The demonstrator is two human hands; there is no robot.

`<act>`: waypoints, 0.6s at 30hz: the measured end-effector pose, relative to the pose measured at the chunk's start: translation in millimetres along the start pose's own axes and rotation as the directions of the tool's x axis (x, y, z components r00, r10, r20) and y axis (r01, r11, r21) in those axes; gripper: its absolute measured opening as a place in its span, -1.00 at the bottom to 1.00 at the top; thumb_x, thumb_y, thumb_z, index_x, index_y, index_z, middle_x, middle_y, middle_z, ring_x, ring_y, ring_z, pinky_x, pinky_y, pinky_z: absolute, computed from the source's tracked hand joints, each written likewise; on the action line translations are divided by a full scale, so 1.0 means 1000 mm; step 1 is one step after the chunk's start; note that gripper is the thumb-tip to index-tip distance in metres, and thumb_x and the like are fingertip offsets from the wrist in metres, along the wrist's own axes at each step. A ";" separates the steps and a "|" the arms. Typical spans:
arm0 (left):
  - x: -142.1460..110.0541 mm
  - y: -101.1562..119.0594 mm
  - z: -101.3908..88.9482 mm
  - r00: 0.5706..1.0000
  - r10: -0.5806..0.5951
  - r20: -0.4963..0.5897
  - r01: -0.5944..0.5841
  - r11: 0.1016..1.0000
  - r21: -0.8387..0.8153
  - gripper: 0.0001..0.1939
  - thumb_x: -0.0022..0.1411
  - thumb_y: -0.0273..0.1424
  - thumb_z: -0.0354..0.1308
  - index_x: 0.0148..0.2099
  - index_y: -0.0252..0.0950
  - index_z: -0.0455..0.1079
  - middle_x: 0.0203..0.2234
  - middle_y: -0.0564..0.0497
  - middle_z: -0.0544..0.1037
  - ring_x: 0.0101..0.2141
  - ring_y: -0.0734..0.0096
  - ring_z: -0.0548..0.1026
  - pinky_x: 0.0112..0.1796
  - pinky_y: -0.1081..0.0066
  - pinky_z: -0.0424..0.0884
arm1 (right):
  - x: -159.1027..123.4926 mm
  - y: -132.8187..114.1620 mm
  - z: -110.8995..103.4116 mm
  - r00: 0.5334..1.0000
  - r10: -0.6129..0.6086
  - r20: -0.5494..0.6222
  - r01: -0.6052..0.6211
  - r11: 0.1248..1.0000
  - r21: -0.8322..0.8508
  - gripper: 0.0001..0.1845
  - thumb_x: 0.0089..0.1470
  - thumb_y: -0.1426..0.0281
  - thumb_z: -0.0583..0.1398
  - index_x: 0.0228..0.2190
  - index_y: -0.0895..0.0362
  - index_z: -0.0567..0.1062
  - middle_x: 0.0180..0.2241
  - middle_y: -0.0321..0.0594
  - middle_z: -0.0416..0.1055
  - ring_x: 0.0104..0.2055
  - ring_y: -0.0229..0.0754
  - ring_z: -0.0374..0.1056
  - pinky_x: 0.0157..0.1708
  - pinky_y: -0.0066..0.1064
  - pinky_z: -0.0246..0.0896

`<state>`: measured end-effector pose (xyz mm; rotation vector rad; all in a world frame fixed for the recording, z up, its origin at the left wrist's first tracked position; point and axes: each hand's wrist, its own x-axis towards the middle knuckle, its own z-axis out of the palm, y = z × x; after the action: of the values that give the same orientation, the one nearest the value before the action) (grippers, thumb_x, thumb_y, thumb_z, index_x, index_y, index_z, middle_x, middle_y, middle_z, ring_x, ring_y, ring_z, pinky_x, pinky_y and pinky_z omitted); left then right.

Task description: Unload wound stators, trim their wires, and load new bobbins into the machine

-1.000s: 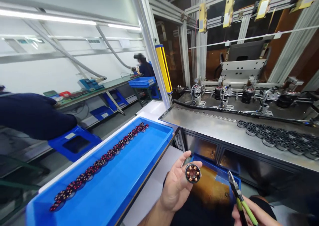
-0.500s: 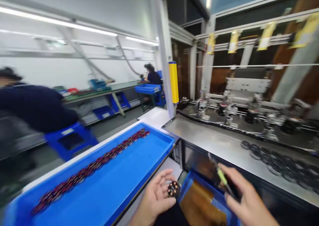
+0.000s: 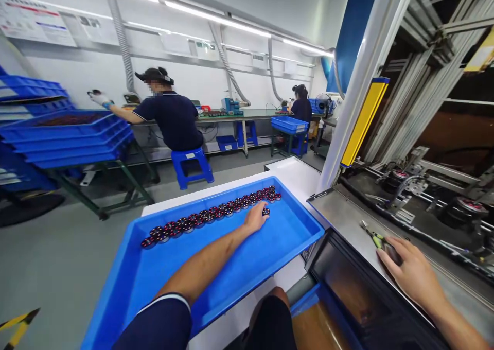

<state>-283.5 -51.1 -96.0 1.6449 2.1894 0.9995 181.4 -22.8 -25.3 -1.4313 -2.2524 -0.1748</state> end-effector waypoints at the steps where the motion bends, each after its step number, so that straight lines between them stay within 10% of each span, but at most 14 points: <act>1: 0.009 -0.003 0.008 1.000 -0.003 -0.031 0.004 1.000 0.007 -0.64 0.34 -0.29 0.16 0.11 -0.32 0.35 0.03 -0.13 0.47 -0.04 0.18 0.50 -0.06 0.08 0.49 | -0.002 0.003 0.000 1.000 -0.006 0.000 0.006 1.000 -0.008 -0.42 0.14 0.03 0.04 -0.11 0.24 0.53 -0.04 0.07 0.50 0.01 0.15 0.41 0.11 0.00 0.25; 7: 0.028 -0.016 0.032 0.975 -0.024 -0.219 0.034 0.999 0.042 -0.62 0.34 -0.29 0.15 0.14 -0.31 0.33 0.06 -0.14 0.45 -0.05 0.19 0.50 -0.08 0.09 0.50 | -0.003 0.004 -0.002 1.000 -0.015 -0.008 0.015 1.000 -0.022 -0.45 0.18 0.04 0.05 -0.10 0.23 0.52 -0.03 0.04 0.50 0.02 0.12 0.42 0.11 -0.01 0.28; 12: 0.014 -0.015 0.043 0.975 0.085 -0.205 -0.064 0.992 0.106 -0.64 0.34 -0.30 0.15 0.13 -0.31 0.34 0.04 -0.13 0.46 -0.05 0.19 0.50 -0.07 0.09 0.50 | -0.017 -0.014 -0.030 0.950 -0.053 -0.306 0.071 0.996 0.049 -0.49 0.21 0.07 0.08 -0.03 0.19 0.48 0.01 0.01 0.48 0.04 0.11 0.43 0.13 -0.01 0.28; 18: 0.012 0.000 0.045 0.955 0.291 -0.063 -0.279 0.948 0.152 -0.68 0.32 -0.24 0.16 0.01 -0.34 0.42 0.00 -0.13 0.51 -0.03 0.19 0.51 -0.02 0.06 0.46 | -0.150 0.031 -0.128 0.963 -0.174 -0.206 0.152 0.981 -0.117 -0.54 0.19 0.36 0.15 0.13 0.01 0.36 0.13 -0.10 0.37 0.15 0.12 0.34 0.21 0.03 0.17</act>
<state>-263.1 -23.1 -127.3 2.0669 2.1608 1.0207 301.4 -176.5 16.7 -1.2088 -2.2058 -0.4789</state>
